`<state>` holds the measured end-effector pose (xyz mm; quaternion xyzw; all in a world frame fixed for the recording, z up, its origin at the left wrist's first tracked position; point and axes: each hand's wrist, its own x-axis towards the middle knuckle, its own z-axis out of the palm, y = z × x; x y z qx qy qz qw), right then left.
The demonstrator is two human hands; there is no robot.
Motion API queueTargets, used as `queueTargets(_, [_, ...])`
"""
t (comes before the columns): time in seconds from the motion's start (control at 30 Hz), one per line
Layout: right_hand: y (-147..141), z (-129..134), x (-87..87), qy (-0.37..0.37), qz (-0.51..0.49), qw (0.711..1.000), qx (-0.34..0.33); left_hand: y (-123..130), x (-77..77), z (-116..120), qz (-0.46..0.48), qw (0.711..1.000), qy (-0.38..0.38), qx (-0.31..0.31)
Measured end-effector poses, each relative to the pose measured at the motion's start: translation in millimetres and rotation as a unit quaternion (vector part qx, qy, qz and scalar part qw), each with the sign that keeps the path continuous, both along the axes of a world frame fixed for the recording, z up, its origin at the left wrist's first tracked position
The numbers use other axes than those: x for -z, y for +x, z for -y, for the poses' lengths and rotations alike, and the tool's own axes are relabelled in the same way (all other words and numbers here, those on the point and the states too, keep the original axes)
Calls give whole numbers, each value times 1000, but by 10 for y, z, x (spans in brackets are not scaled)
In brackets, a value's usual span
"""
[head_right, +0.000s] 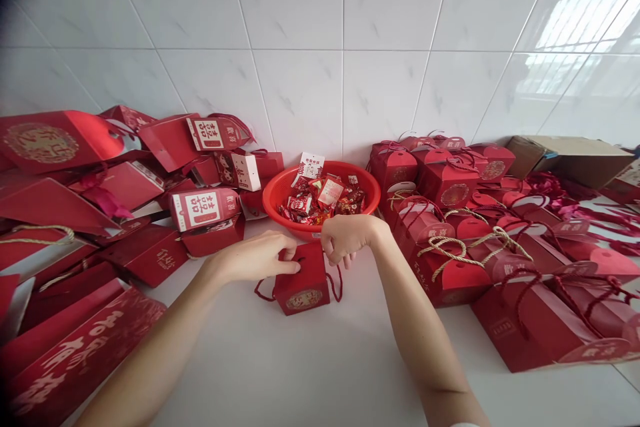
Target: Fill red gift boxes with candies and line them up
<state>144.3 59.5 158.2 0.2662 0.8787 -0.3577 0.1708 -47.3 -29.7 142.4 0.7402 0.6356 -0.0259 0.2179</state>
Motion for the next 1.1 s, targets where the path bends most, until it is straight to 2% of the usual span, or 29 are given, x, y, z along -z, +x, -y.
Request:
queueTargets(0.13, [-27,-70,83,56,-1,997,-46,-31,-42,-1,-4,1000,-1,-11])
queueTargets(0.3, [-71,-111,158,34,15,999,-24,-27,-64,4,-3,1000,-17,-12])
queueTargets(0.43, [-89,-144,185,24,-2,999,-40,-38,-50,-4,-7,1000,-25,-17])
queueTargets(0.63, [-31,-150,135,-65,-69,995,-14,-55,-8,-45,-3,1000,-27,8])
queueTargets(0.83, [148,-51,-55,-195,-223,955,-26,-38,-36,-3,8,999,-39,-5])
queueTargets(0.93, [171,-36,-79,-201,-285,937,-4,-22,-43,42,7,1000,-2,-7])
queueTargets(1.0, [155,-45,-69,-184,-326,927,14,-6,-52,75,22,999,37,-31])
queueTargets(1.1, [130,-40,-70,-173,-354,918,38,17,-100,121,121,984,111,-71])
